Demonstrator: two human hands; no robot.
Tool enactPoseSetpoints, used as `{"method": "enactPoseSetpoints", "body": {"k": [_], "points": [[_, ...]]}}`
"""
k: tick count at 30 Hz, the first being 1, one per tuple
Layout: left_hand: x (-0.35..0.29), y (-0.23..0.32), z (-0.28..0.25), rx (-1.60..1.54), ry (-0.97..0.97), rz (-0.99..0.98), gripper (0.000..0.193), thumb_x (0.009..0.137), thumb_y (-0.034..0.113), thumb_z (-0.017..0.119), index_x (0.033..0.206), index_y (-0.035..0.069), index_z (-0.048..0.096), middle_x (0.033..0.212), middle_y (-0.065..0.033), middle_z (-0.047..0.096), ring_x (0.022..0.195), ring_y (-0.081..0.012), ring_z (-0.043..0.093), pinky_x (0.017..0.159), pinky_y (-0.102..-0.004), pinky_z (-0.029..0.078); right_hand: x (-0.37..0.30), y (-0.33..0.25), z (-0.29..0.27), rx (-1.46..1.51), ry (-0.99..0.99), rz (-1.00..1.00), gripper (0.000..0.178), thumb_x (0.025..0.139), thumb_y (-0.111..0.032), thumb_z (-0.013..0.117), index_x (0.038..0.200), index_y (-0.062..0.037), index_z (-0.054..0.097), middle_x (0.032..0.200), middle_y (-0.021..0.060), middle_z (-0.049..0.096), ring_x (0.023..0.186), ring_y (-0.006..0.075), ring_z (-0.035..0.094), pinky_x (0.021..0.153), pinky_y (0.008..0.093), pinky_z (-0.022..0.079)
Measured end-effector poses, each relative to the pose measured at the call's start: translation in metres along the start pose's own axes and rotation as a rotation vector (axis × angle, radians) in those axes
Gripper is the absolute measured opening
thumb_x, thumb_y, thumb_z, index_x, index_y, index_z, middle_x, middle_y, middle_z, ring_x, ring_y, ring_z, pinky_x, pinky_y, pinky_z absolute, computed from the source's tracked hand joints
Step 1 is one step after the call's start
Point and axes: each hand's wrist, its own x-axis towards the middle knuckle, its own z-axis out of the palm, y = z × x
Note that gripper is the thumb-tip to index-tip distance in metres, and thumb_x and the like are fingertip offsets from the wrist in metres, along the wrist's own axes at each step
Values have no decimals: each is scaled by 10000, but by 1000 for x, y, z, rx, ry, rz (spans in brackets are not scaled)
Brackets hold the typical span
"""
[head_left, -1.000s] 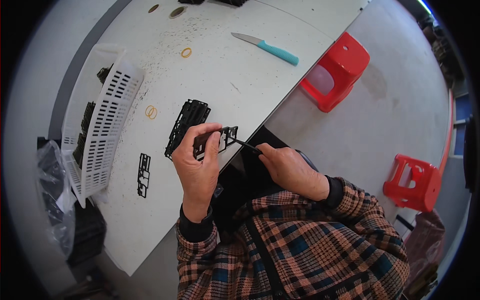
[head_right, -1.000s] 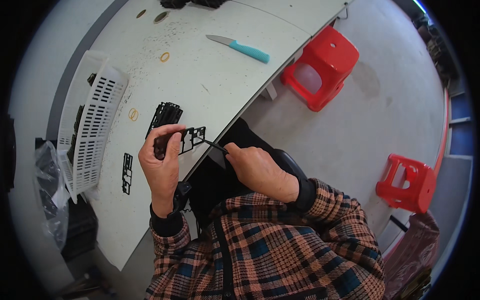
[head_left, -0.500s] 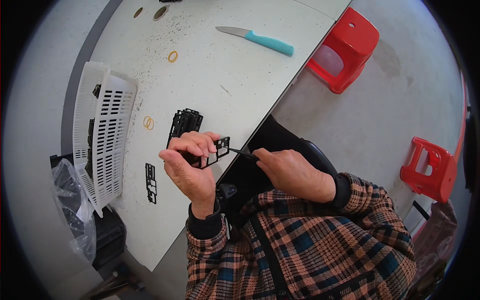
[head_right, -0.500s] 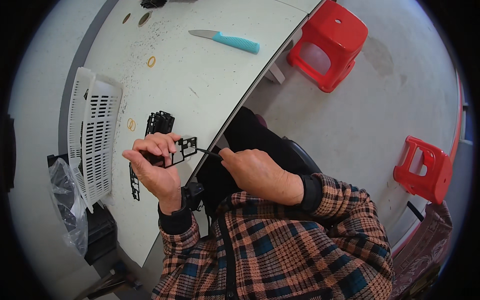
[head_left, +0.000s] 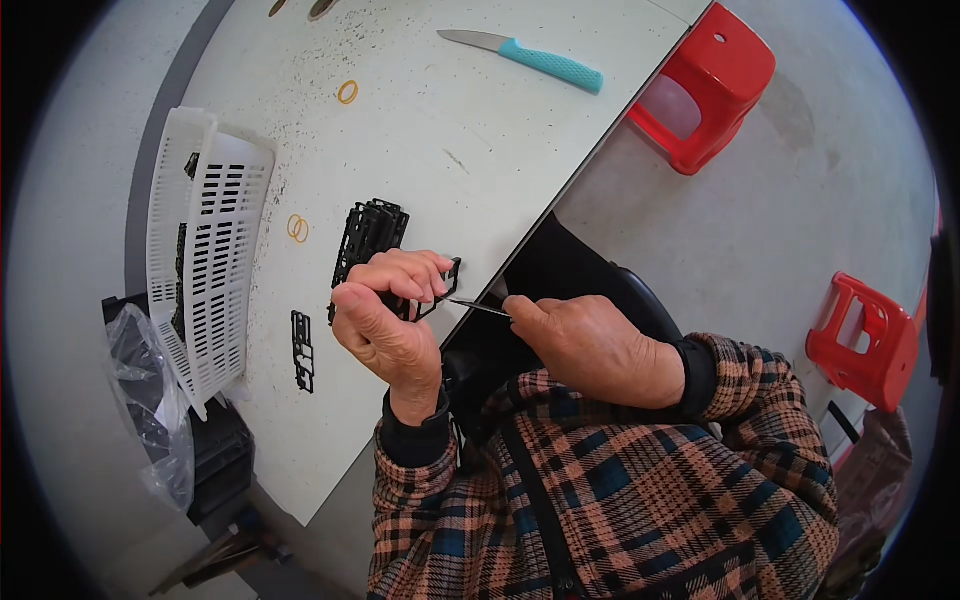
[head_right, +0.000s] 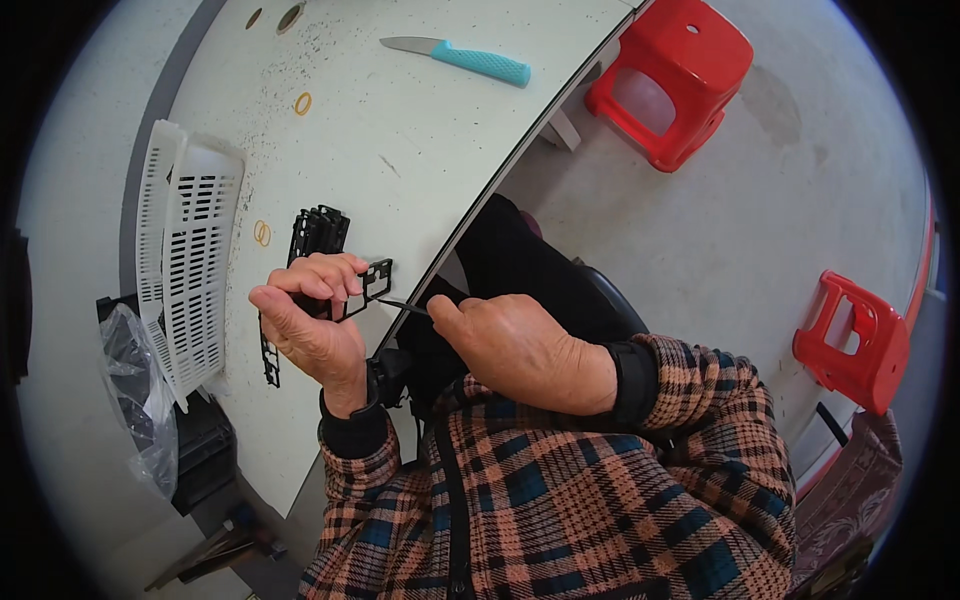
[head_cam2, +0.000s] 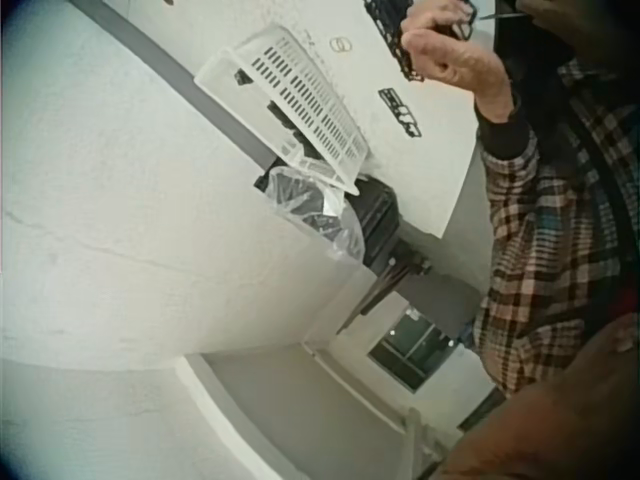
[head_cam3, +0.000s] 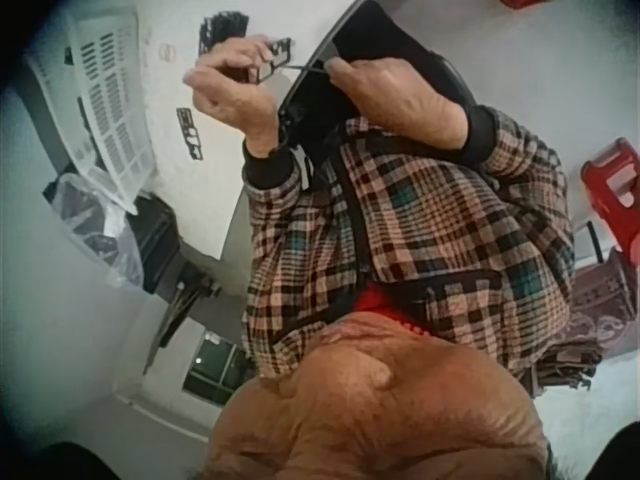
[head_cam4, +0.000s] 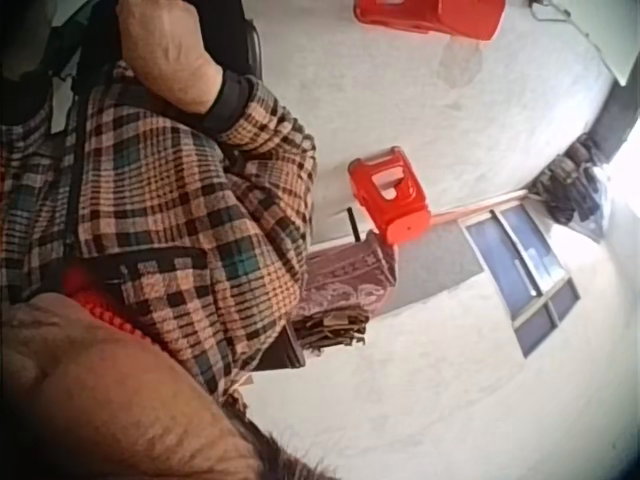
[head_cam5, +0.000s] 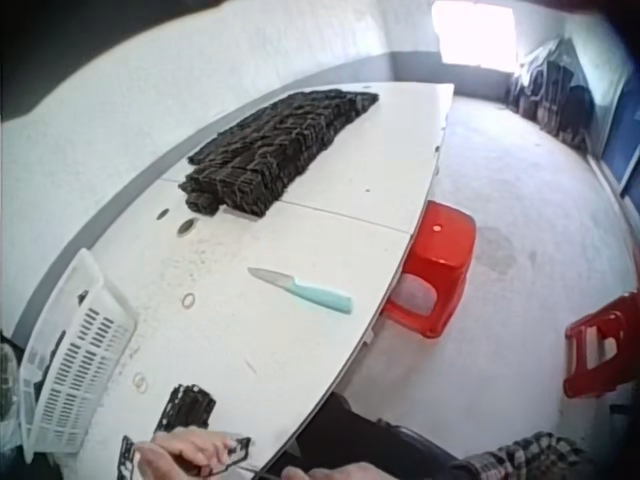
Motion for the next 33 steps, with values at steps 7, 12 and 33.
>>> {"method": "enactPoseSetpoints", "body": {"k": [7,12,33], "points": [[0,-1,0,-26,-1,-19,557,1043,443,268,715,33,455,596,-71,479,524,-187,493,633,-425,536,6,-3,-12,-67,-88,23,187,791,3,617,908,-4,471,673,135,587,612,329,616,508,391,491],[0,0,-1,-23,-2,-27,560,1042,448,270,713,33,454,597,-73,481,527,-189,498,639,-431,540,5,0,-9,-117,-46,-50,204,757,24,620,884,-3,462,629,126,571,568,309,610,478,376,484],[-4,-2,-4,-67,38,-24,552,1037,464,294,724,34,440,619,-74,483,560,-201,520,714,-445,540,13,5,-6,-449,37,-120,134,843,-82,583,818,-5,476,568,126,547,538,280,615,474,362,475]]}}
